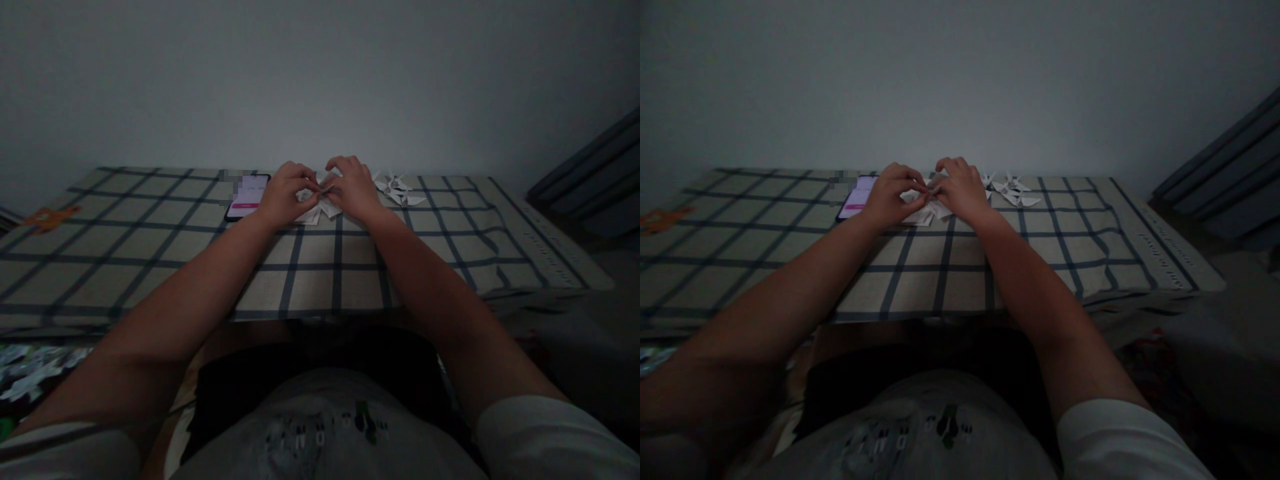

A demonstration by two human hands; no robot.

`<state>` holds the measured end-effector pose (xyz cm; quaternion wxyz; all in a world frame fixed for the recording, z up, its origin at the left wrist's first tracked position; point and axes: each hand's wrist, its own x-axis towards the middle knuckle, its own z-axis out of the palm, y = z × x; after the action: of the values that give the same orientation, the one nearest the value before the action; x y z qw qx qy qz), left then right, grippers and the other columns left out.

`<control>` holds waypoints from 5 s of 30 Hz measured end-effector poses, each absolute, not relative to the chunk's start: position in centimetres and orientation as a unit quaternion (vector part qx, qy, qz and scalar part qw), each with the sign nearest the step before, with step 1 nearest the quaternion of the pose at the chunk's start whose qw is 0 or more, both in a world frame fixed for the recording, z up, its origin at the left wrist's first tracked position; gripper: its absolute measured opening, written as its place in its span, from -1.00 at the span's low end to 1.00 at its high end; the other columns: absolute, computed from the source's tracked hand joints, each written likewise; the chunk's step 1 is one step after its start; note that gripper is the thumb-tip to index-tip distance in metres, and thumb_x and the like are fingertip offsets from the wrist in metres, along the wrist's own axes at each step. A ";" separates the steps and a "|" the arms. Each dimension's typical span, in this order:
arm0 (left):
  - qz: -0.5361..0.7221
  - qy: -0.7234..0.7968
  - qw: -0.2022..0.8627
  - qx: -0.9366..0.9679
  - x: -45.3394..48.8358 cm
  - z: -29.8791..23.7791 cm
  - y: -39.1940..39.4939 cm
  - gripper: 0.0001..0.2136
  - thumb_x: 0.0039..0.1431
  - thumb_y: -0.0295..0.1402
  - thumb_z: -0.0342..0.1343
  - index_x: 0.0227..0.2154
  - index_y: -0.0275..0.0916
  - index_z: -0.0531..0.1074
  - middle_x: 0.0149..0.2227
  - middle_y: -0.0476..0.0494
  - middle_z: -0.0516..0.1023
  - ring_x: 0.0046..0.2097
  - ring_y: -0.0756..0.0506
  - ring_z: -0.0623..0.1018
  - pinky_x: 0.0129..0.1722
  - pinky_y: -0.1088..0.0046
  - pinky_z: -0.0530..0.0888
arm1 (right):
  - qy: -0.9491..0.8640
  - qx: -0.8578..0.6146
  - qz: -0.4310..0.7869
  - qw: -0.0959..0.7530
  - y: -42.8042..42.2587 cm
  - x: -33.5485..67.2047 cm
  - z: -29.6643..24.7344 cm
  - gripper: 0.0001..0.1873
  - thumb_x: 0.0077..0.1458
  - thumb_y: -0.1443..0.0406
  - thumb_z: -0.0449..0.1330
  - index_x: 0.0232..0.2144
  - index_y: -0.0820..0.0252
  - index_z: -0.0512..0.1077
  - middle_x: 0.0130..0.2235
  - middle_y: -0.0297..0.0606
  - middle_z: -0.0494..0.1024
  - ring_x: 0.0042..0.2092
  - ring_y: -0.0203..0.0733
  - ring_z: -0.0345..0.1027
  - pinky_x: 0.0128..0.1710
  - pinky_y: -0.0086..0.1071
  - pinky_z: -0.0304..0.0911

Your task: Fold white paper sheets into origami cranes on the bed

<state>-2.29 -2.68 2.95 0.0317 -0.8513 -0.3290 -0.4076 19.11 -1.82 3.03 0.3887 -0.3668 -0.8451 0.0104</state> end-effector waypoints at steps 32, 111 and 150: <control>-0.524 -0.409 -0.029 -0.747 -3.2 2.3 -1.2 -0.88 0.16 -0.27 0.23 -0.33 -0.22 0.53 -0.09 -0.19 0.65 -0.08 -0.11 0.58 -0.20 0.41 0.50 | -0.772 -0.420 0.025 0.477 -0.7 19.7 2.9 -0.58 0.29 0.05 0.22 0.09 0.11 0.43 0.07 -0.06 0.48 0.06 0.02 0.37 0.14 -0.01 0.34; -0.440 -0.437 -0.189 -0.761 -2.9 2.5 -1.9 -0.56 0.18 0.09 0.20 -0.34 -0.23 0.67 -0.36 -0.11 0.66 -0.29 -0.11 0.54 -0.26 0.37 0.42 | -0.765 -0.408 0.326 0.376 -1.7 20.2 4.2 -0.72 0.13 0.13 0.33 -0.35 0.26 0.64 -0.39 -0.23 0.63 -0.34 -0.23 0.39 -0.28 -0.35 0.28; -0.475 -0.406 -0.103 -0.774 -3.0 2.7 -1.0 -0.88 0.04 -0.29 0.41 -0.38 -0.18 0.63 -0.15 -0.11 0.57 -0.08 -0.11 0.56 0.02 0.24 0.52 | -0.806 -0.403 0.228 0.370 -1.4 20.2 3.9 -0.89 0.10 0.29 0.27 -0.38 0.23 0.58 -0.35 -0.20 0.60 -0.29 -0.18 0.39 -0.20 -0.28 0.29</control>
<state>-3.04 -0.98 2.69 -0.1034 -0.7740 -0.4057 -0.4750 20.20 -1.37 3.90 0.3703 -0.4027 -0.8056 0.2275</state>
